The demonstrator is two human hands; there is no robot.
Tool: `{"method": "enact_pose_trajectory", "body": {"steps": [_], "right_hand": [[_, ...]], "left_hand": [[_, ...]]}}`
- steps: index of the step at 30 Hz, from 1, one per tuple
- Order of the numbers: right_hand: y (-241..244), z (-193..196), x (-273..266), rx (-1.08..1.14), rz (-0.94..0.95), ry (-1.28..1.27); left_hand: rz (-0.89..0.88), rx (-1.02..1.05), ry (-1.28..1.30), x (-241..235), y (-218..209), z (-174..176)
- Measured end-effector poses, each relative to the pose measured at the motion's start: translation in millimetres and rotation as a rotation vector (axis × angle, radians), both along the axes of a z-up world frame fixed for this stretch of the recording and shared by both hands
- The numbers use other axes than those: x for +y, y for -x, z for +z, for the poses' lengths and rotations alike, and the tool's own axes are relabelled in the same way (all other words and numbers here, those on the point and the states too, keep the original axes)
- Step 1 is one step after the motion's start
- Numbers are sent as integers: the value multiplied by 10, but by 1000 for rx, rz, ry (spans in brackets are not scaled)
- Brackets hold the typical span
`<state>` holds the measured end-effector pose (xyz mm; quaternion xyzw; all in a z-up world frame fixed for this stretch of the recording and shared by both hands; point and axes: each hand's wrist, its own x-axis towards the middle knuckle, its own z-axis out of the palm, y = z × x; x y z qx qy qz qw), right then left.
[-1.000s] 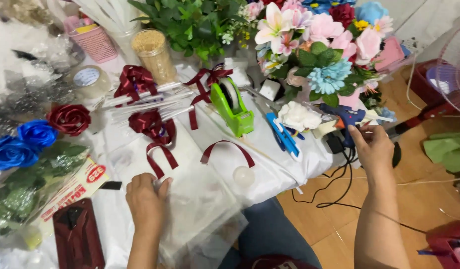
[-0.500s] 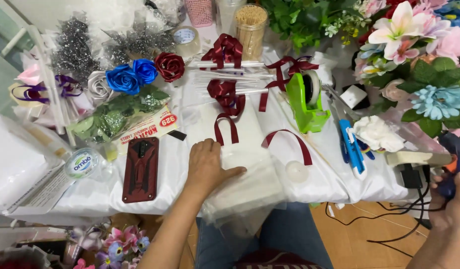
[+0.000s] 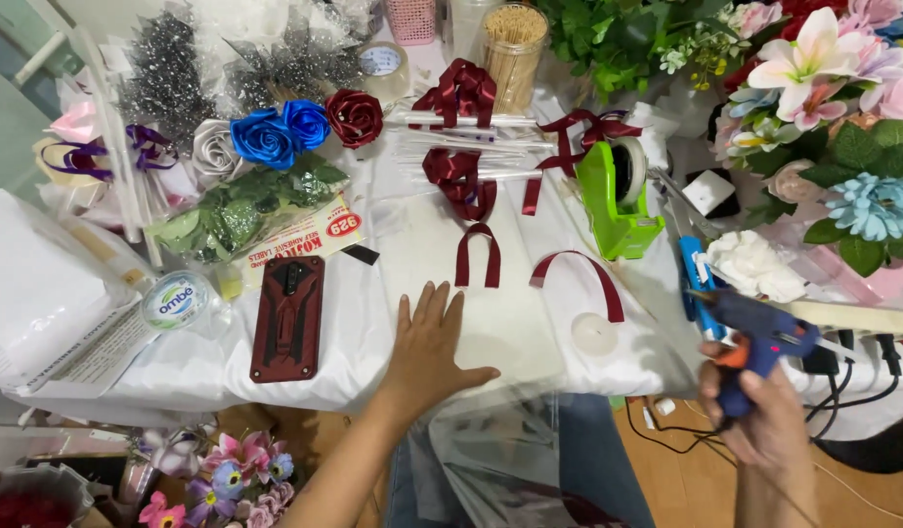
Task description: The person attaches a maroon ribbon to a white plastic bag using a hot glue gun, then inserts a clear plastic rod into the ribbon loop to form a handle. The person repeats this process for a second bag.
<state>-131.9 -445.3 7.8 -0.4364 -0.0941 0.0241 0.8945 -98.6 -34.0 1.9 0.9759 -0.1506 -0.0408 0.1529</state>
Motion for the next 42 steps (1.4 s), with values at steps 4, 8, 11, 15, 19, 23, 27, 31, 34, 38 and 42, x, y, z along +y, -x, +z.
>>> {"method": "enact_pose_trajectory", "body": {"steps": [4, 8, 11, 15, 19, 23, 27, 31, 34, 38, 42], "right_hand": [[-367, -97, 758, 112, 108, 60], [-696, -179, 1506, 113, 74, 121], [-803, -131, 1790, 206, 55, 151], [-778, 19, 1920, 253, -5, 209], [-755, 11, 1912, 238, -38, 232], [-760, -32, 1880, 209, -58, 246], [-702, 129, 1889, 219, -79, 315], [-717, 265, 1896, 240, -95, 331], [-710, 357, 1907, 230, -88, 356], [-740, 261, 1878, 231, -114, 389], [-731, 274, 1862, 245, -146, 403]], "left_hand": [[-8, -46, -13, -61, 27, 152], [122, 197, 200, -83, 10, 551], [119, 116, 232, -22, -149, 352], [193, -77, 229, -30, -539, 96], [219, -28, 234, -102, -818, 19], [236, 57, 225, -175, -801, 327], [290, 31, 241, -212, -810, 356], [299, 17, 256, -215, -787, 316], [308, -6, 263, -221, -772, 335], [325, 13, 279, -247, -782, 497], [345, 65, 264, -302, -826, 569]]}}
